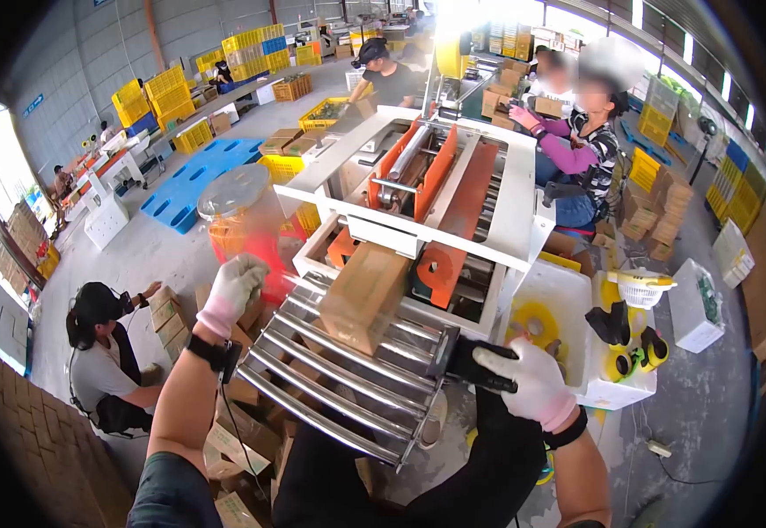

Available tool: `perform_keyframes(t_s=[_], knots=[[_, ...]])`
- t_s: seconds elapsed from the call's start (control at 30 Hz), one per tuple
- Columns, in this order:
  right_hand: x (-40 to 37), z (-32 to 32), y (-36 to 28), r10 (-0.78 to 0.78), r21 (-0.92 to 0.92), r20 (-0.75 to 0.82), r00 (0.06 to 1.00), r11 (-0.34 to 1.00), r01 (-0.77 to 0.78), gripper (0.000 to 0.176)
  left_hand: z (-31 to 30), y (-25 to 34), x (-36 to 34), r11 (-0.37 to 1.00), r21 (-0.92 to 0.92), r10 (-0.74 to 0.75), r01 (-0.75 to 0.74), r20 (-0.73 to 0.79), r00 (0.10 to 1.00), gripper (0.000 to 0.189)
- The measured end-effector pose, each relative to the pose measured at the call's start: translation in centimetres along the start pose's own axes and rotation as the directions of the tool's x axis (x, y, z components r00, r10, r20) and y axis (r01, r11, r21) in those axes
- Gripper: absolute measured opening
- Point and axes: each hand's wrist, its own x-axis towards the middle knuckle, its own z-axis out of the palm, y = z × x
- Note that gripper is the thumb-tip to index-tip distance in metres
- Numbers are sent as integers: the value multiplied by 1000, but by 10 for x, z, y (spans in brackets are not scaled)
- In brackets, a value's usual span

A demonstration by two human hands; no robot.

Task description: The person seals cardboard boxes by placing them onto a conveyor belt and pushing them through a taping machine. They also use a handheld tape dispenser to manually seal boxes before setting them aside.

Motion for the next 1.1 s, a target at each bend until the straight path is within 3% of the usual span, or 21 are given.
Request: perform_keyframes(t_s=[0.07,0.13,0.2,0.23,0.33,0.4,0.47,0.5,0.53,0.6,0.63,0.67,0.73,0.8,0.83,0.87,0.93,0.97,1.0,1.03,1.1], knots=[[20,8,12,44,-17,27,999,999,-43,60,2,-33,41,999,32,13,-11,-49,999,9],[37,24,26,87,-39,75,993,996,-85,48,8,-68,70,998,20,-53,54,-64,997,10],[50,53,40,39,18,99,994,999,-41,59,19,-95,85,998,10,-60,61,-64,996,12],[57,68,47,14,48,112,994,999,-19,66,23,-130,98,994,70,-84,84,5,996,13],[72,116,57,113,16,357,927,992,-127,55,64,-202,92,924,381,-132,24,260,957,14],[92,138,40,-11,143,235,972,989,-23,56,96,-215,78,947,-79,-265,312,363,893,19],[100,136,38,34,28,347,937,999,-47,58,101,-257,67,857,-266,-272,441,493,826,27],[97,132,32,45,56,398,916,996,-73,62,100,-315,80,873,-248,-228,419,553,802,31],[93,127,23,53,81,445,894,992,-100,66,95,-311,71,930,-167,-198,328,524,828,35],[73,132,9,-32,143,377,925,989,-24,70,85,-299,51,989,24,-139,144,462,876,42],[62,134,-1,-61,159,336,940,987,7,71,76,-293,30,969,245,-93,-9,400,912,41],[52,135,-14,-90,176,294,951,984,38,72,66,-287,15,930,363,-76,-63,355,932,41],[39,127,-43,-4,84,427,904,996,-35,72,48,-253,-18,796,591,-40,-128,262,964,42],[26,131,-59,-70,59,346,936,997,53,70,30,-189,-45,840,526,-247,136,148,958,42],[23,130,-64,-74,70,353,933,996,52,70,27,-130,-57,911,384,-194,154,68,979,48],[21,129,-68,-77,81,363,929,995,51,69,23,-114,-66,956,143,-272,254,120,955,55],[22,127,-80,-68,126,403,913,992,18,69,35,-40,-100,959,257,41,-123,303,952,83],[24,126,-84,-54,153,430,901,988,-14,68,46,-36,-111,830,545,-66,-117,306,950,96],[27,125,-88,-38,174,451,892,984,-46,68,54,-31,-119,618,777,-166,-120,278,946,110],[28,124,-90,-38,194,484,874,979,-65,69,54,-29,-111,632,775,-317,-7,267,910,127],[34,127,-87,-28,226,532,846,968,-110,71,59,-17,-109,527,848,-316,-52,253,914,126]])
